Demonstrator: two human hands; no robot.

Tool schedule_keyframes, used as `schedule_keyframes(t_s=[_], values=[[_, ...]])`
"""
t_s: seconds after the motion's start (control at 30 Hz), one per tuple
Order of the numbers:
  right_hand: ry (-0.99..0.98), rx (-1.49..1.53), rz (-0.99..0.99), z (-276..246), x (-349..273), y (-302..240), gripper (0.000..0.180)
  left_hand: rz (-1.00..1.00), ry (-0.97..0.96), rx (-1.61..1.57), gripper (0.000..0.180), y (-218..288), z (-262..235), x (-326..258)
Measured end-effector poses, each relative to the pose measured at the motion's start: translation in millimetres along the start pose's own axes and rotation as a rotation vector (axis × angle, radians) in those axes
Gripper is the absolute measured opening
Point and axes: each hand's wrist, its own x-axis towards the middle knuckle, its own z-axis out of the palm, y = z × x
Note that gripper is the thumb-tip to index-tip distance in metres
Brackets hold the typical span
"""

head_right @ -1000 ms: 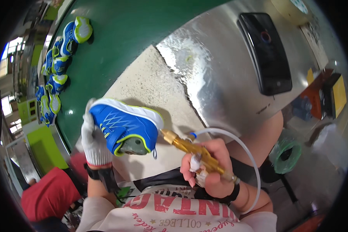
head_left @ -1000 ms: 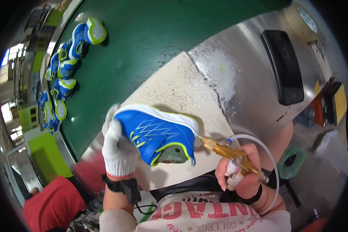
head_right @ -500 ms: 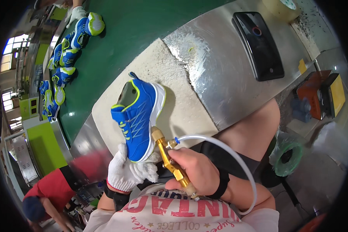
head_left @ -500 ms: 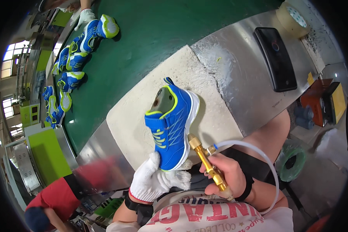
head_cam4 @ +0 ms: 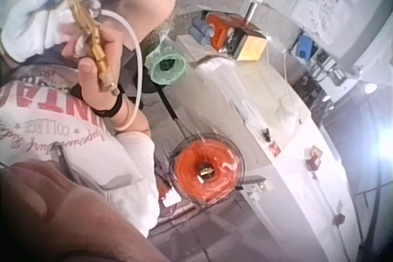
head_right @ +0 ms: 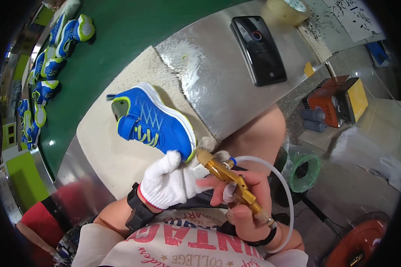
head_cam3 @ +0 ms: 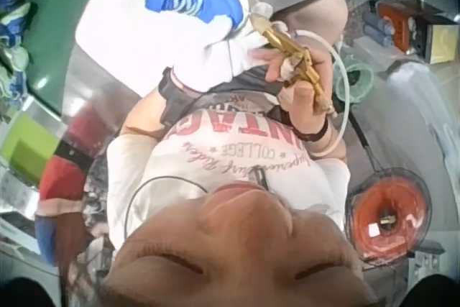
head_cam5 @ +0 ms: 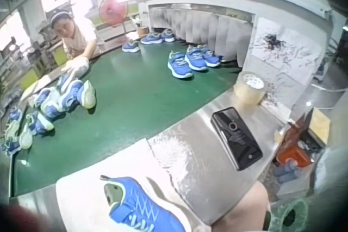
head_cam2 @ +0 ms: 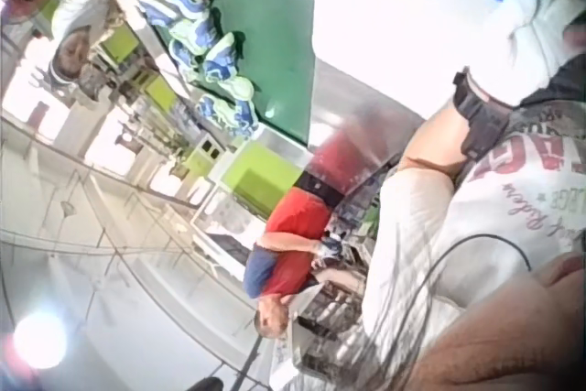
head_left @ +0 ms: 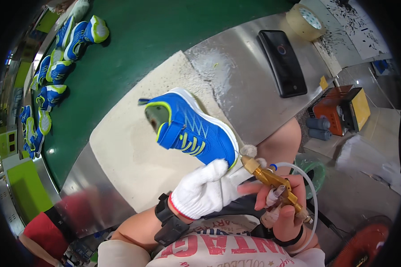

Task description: The person uses a handheld air nozzle to blow air into the interior and around the edges of blue and green sneakers. They pick up shoes one by one from a green table, direct the nozzle into the shoe opening, and then place the shoes back on the table. The process is repeated for multiple shoes in a factory setting.

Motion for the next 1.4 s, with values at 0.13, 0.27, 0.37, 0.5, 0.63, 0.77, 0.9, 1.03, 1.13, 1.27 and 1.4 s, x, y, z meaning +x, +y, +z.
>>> schedule_keyframes(t_s=[0.13,0.27,0.37,0.5,0.63,0.77,0.9,1.03,1.13,1.27,1.4], values=[[0.100,-0.150,-0.018,-3,2,-8,0.064,0.128,-0.118,-0.053,0.041,-2,7,37],[0.073,-0.458,-0.196,-4,15,3,0.069,0.107,-0.063,-0.040,0.040,8,25,58],[-0.129,-0.804,-0.360,-20,36,7,0.069,0.085,-0.025,-0.118,0.055,16,30,66],[-0.167,-0.867,-0.541,-29,50,36,0.068,0.087,0.029,-0.055,0.050,34,35,60],[-0.049,-0.445,-0.495,-15,64,36,0.067,0.017,0.224,0.000,0.034,63,41,31],[-0.052,-0.293,-0.270,-12,102,18,0.065,0.177,0.435,0.315,0.040,125,42,-18],[-0.031,-0.166,-0.199,-7,134,22,0.065,0.350,0.392,0.674,0.035,201,58,12],[-0.046,-0.152,-0.153,0,153,25,0.062,0.569,0.394,0.710,0.033,295,66,124],[-0.040,-0.104,-0.101,-5,155,31,0.062,0.388,0.625,1.081,0.043,337,87,160],[-0.104,-0.158,-0.170,-26,155,23,0.061,0.521,0.733,2.598,0.052,341,122,129],[-0.009,-0.058,-0.166,-4,157,16,0.058,0.995,0.644,3.302,0.038,379,98,38]])
